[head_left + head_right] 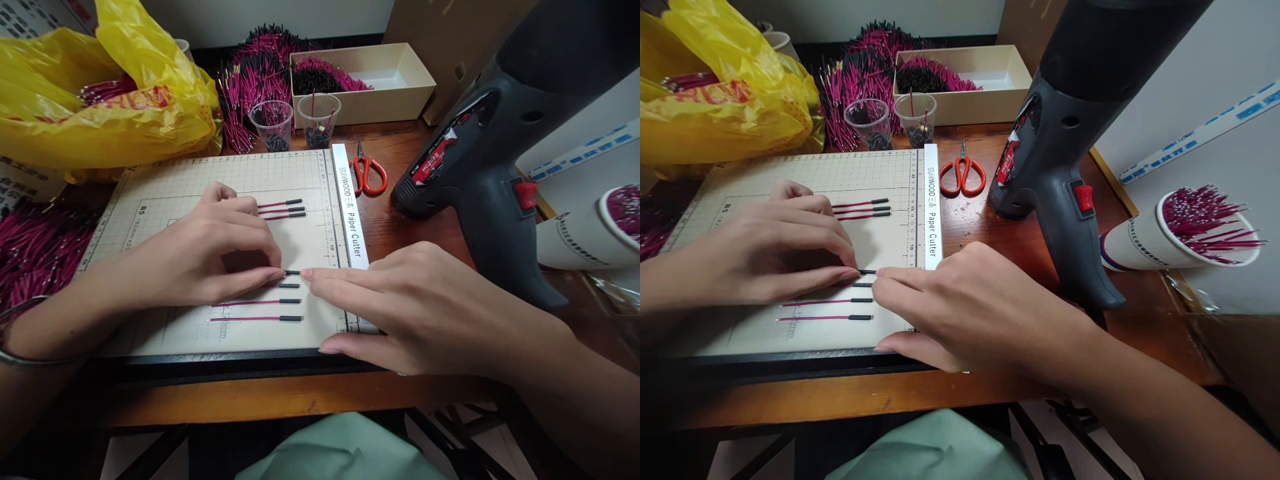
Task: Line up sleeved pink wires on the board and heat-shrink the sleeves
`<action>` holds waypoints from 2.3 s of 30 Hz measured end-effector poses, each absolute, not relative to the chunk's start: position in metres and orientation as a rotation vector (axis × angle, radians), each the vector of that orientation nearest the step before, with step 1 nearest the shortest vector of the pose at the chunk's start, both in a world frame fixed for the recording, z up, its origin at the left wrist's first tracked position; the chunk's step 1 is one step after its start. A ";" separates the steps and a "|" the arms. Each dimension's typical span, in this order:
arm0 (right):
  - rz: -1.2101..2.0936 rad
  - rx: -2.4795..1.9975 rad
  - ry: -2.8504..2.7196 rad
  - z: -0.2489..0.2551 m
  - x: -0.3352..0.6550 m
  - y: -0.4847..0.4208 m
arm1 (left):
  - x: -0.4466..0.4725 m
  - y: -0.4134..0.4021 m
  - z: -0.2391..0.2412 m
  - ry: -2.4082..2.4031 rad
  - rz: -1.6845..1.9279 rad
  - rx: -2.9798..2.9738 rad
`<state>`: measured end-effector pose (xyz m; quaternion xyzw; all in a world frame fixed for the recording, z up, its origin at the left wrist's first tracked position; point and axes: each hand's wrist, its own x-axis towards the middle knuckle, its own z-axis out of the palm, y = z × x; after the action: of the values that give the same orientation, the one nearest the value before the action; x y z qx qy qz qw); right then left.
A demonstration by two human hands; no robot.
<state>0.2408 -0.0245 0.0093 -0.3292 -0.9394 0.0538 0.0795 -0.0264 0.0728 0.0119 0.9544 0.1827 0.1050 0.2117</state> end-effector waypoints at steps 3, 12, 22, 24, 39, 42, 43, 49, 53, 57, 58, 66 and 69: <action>0.149 -0.974 -2.817 0.009 0.241 -0.024 | -0.027 0.073 0.012 0.535 0.264 2.645; 0.098 -0.961 -2.770 0.008 0.244 -0.024 | -0.028 0.076 0.012 0.482 0.298 2.636; -0.010 -1.020 -2.644 0.008 0.242 -0.019 | -0.017 0.089 0.011 0.864 0.472 2.753; -0.022 -1.029 -2.624 0.008 0.242 -0.019 | -0.015 0.091 0.009 0.870 0.499 2.784; 0.004 -1.147 -2.631 0.008 0.242 -0.023 | -0.019 0.092 0.006 0.696 0.540 2.766; 0.005 -1.126 -2.645 0.008 0.241 -0.024 | -0.024 0.089 0.009 0.638 0.462 2.739; 0.009 -1.118 -2.649 0.007 0.240 -0.024 | -0.025 0.089 0.010 0.618 0.433 2.729; 0.013 -1.064 -2.656 0.006 0.238 -0.024 | -0.026 0.087 0.011 0.517 0.370 2.707; 0.011 -1.069 -2.652 0.005 0.237 -0.023 | -0.026 0.087 0.006 0.489 0.425 2.692; -0.003 -1.062 -2.664 0.005 0.236 -0.022 | -0.027 0.086 0.002 0.480 0.438 2.679; -0.005 -1.061 -2.667 0.005 0.236 -0.022 | -0.027 0.086 0.001 0.479 0.437 2.678; -0.005 -1.060 -2.669 0.006 0.236 -0.024 | -0.027 0.085 0.003 0.480 0.419 2.655; 0.001 -1.056 -2.666 0.006 0.236 -0.024 | -0.026 0.086 0.003 0.480 0.424 2.651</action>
<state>0.2361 -0.0239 0.0058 -0.3649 -0.9210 0.0002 0.1367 -0.0264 0.0859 0.0034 0.9512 0.1723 0.1522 0.2058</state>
